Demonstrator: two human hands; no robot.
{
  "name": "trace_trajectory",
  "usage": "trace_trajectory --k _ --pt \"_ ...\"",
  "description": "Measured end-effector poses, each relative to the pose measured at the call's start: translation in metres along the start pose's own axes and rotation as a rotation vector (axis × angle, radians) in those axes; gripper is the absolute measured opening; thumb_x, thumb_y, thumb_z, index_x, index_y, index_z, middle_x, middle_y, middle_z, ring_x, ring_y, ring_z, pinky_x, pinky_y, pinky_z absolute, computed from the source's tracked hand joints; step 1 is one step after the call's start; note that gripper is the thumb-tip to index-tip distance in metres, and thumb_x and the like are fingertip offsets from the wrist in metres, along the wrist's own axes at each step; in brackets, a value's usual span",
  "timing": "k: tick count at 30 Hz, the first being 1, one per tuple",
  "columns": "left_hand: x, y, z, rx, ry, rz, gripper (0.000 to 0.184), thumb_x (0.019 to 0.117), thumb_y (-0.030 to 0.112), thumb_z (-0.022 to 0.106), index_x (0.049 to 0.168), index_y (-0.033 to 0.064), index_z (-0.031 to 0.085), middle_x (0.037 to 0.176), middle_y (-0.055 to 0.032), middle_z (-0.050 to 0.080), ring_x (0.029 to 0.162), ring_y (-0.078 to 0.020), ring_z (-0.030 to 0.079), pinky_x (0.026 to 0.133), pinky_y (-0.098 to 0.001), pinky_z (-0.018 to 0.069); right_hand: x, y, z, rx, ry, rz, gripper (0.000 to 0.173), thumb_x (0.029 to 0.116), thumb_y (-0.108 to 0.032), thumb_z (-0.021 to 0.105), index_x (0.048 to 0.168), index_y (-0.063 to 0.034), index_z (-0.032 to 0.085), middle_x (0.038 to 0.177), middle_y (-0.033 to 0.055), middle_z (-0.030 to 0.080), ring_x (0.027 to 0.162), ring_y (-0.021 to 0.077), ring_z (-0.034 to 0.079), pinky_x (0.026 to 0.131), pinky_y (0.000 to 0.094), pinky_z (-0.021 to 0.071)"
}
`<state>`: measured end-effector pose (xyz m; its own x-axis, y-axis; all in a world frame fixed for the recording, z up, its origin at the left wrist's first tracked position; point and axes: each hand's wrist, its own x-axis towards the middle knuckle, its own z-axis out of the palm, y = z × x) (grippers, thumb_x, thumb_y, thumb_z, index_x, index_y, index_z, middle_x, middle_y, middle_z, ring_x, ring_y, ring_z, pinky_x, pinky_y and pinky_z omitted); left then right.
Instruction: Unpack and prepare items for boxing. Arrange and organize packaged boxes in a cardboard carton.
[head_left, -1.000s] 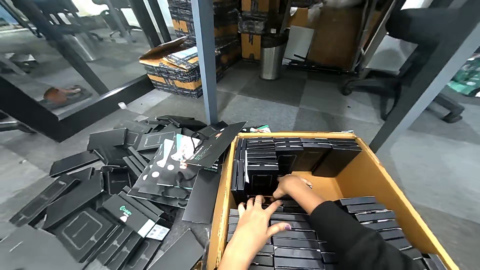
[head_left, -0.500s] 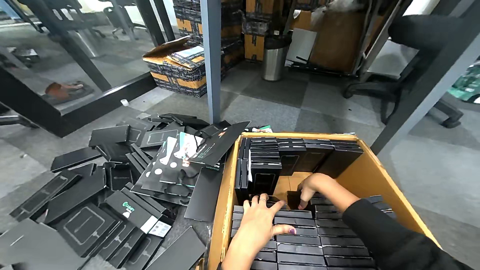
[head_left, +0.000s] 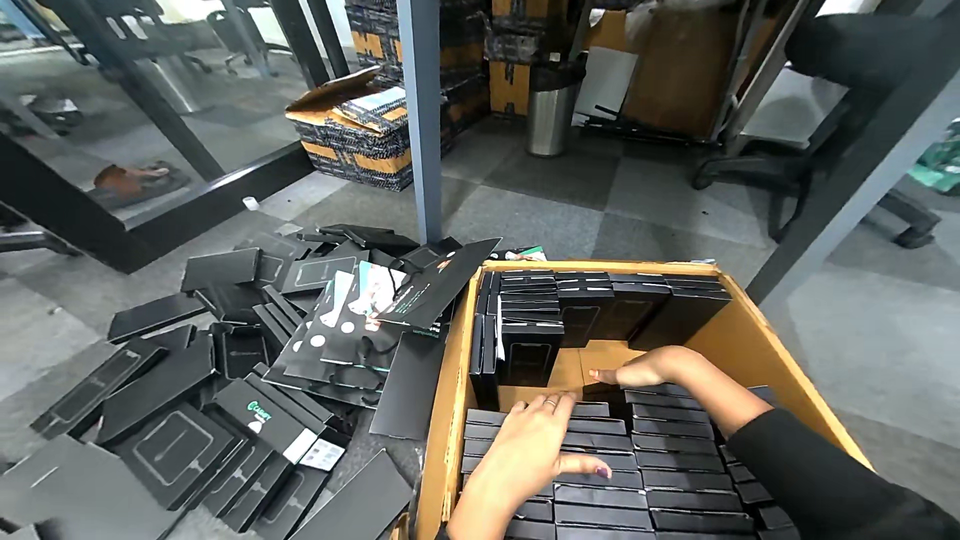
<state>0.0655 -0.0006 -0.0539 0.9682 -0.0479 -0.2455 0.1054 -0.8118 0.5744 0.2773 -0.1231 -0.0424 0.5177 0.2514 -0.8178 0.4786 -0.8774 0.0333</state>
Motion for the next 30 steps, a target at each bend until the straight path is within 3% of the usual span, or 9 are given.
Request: trace_trajectory --k 6,9,13,16,22,27,29,30 --pt "0.003 -0.003 0.002 0.001 0.032 0.072 0.081 0.0948 0.063 0.057 0.153 0.0066 0.047 0.152 -0.0156 0.051 0.143 -0.0327 0.046 0.115 -0.0556 0.0361 -0.031 0.012 0.007 0.111 0.044 -0.163 0.075 0.1066 -0.061 0.031 0.143 -0.001 0.056 0.149 0.0237 0.053 0.143 0.0375 0.045 0.116 0.0612 0.0297" --pt "0.003 -0.005 0.004 0.018 0.053 0.092 0.081 0.0954 0.063 0.055 0.155 0.009 0.045 0.154 -0.0136 0.05 0.144 -0.0313 0.046 0.115 -0.0542 0.0355 -0.022 0.018 0.016 0.147 0.074 -0.184 0.075 0.1062 -0.063 0.029 0.144 -0.004 0.058 0.149 0.0218 0.053 0.143 0.0372 0.045 0.116 0.0617 0.0298" --pt "0.003 -0.01 0.007 0.003 0.027 0.105 0.086 0.095 0.066 0.053 0.159 0.0109 0.037 0.165 -0.0097 0.035 0.154 -0.0273 0.029 0.122 -0.0559 0.0246 -0.013 0.028 0.019 0.202 0.1 -0.246 0.078 0.1048 -0.065 0.029 0.143 -0.003 0.058 0.148 0.0239 0.054 0.142 0.0398 0.046 0.116 0.0622 0.029" --pt "0.003 -0.012 0.008 0.017 0.032 0.112 0.088 0.095 0.067 0.052 0.16 0.0102 0.035 0.168 -0.0088 0.03 0.157 -0.027 0.021 0.125 -0.0552 0.0165 -0.017 0.036 0.021 0.273 0.236 -0.299 0.07 0.1081 -0.056 0.03 0.137 -0.0006 0.062 0.14 0.0247 0.059 0.135 0.0399 0.052 0.114 0.0598 0.0332" --pt "0.001 -0.01 0.003 -0.003 0.072 0.055 0.092 0.0928 0.066 0.057 0.158 0.0035 0.037 0.163 -0.0174 0.036 0.154 -0.033 0.028 0.124 -0.0549 0.0206 -0.005 0.057 0.033 0.324 0.511 -0.472 0.052 0.1103 -0.043 0.039 0.129 -0.0044 0.069 0.131 0.0194 0.066 0.127 0.0367 0.059 0.109 0.0607 0.0394" --pt "0.0 -0.01 0.004 -0.011 0.12 0.046 0.094 0.0917 0.068 0.057 0.155 0.0008 0.04 0.16 -0.0166 0.041 0.152 -0.0334 0.033 0.124 -0.0541 0.0229 -0.006 0.055 0.039 0.35 0.512 -0.49 0.053 0.1121 -0.038 0.035 0.124 0.0 0.07 0.127 0.0201 0.069 0.124 0.0349 0.062 0.108 0.0569 0.0413" --pt "0.0 -0.01 0.003 -0.017 0.133 0.047 0.092 0.092 0.066 0.058 0.154 0.0004 0.041 0.158 -0.0167 0.044 0.151 -0.033 0.035 0.123 -0.0532 0.0244 -0.01 0.054 0.042 0.335 0.485 -0.489 0.055 0.1125 -0.037 0.033 0.111 0.0013 0.072 0.104 0.0197 0.07 0.104 0.0327 0.065 0.094 0.0537 0.0462" --pt "0.001 -0.01 0.003 -0.018 0.135 0.051 0.091 0.0921 0.066 0.058 0.153 0.0007 0.043 0.156 -0.0169 0.046 0.149 -0.0324 0.038 0.123 -0.0529 0.0261 -0.013 0.054 0.043 0.323 0.456 -0.487 0.055 0.1128 -0.037 0.032 0.11 0.0011 0.072 0.099 0.0195 0.069 0.099 0.0323 0.065 0.09 0.0527 0.0465"
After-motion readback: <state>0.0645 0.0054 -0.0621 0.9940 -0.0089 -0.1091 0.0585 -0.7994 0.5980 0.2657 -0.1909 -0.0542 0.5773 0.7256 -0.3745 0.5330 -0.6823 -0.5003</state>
